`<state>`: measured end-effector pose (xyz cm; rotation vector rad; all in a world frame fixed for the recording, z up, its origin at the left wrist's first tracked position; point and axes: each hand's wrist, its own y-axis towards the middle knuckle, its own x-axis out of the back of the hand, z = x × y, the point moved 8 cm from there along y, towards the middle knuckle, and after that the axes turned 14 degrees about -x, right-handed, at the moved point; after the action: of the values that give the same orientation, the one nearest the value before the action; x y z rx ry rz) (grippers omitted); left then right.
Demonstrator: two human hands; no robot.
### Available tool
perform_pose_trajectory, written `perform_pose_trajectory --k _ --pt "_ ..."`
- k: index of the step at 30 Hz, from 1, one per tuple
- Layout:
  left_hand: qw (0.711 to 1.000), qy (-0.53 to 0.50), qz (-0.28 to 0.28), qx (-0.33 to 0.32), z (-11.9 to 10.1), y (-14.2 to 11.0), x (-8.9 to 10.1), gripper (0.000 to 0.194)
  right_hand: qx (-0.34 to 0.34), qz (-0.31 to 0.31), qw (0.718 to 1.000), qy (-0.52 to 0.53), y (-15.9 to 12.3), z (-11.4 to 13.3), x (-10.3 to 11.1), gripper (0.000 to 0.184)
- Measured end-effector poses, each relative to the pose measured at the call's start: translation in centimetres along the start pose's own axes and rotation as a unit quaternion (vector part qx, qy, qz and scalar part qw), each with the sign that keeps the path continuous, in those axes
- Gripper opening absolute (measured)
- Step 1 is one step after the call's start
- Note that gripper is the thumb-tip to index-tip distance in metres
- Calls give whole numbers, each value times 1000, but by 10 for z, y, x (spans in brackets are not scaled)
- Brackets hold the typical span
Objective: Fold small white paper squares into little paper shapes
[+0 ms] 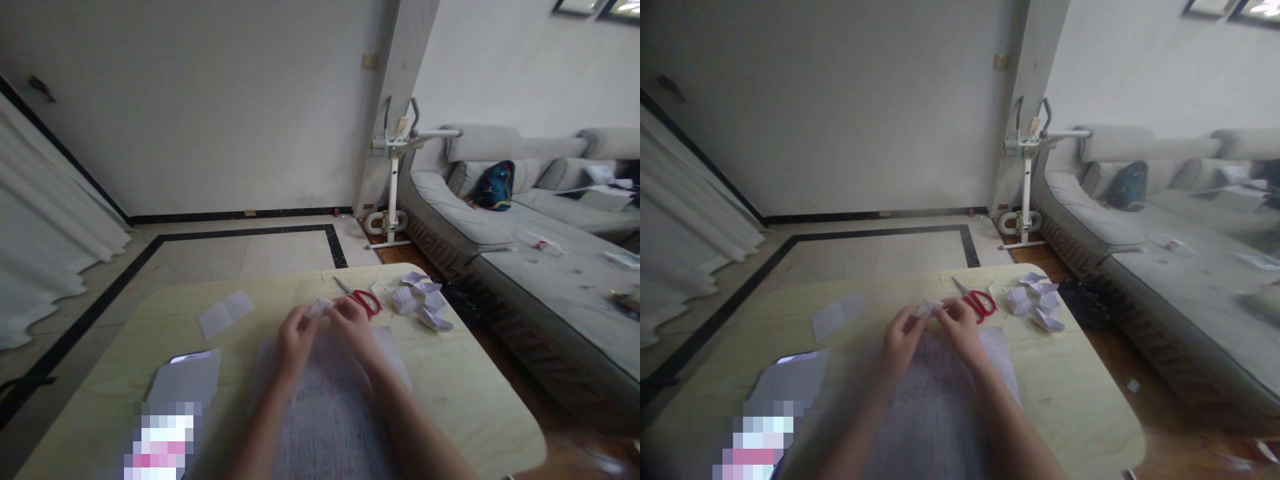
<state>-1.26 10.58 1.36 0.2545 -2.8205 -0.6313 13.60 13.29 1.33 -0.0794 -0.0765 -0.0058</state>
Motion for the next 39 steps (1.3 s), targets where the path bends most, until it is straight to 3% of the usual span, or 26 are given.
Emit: perform_pose_trajectory --k 4,7,10,14,18,24,39 --pt "998 -34 -40 32 6 1 5 24 36 -27 998 -36 -5 6 0 12" --pt "994 -54 -76 49 6 0 10 25 99 -86 988 -82 -14 19 4 5" --pt "995 -90 -27 38 0 -1 0 29 172 -133 969 -120 -25 31 7 4" --pt "993 -119 20 14 -10 -3 -10 31 232 -118 950 -172 -32 35 -4 12" --pt "994 -103 -14 34 -9 -2 -3 28 263 -76 941 -201 -36 36 -16 15" --pt "990 -115 -50 65 4 0 4 26 229 -95 958 -145 -33 38 -8 19" --pt "992 -112 -16 48 -1 -1 -2 29 192 -34 974 -113 -26 34 -9 26"
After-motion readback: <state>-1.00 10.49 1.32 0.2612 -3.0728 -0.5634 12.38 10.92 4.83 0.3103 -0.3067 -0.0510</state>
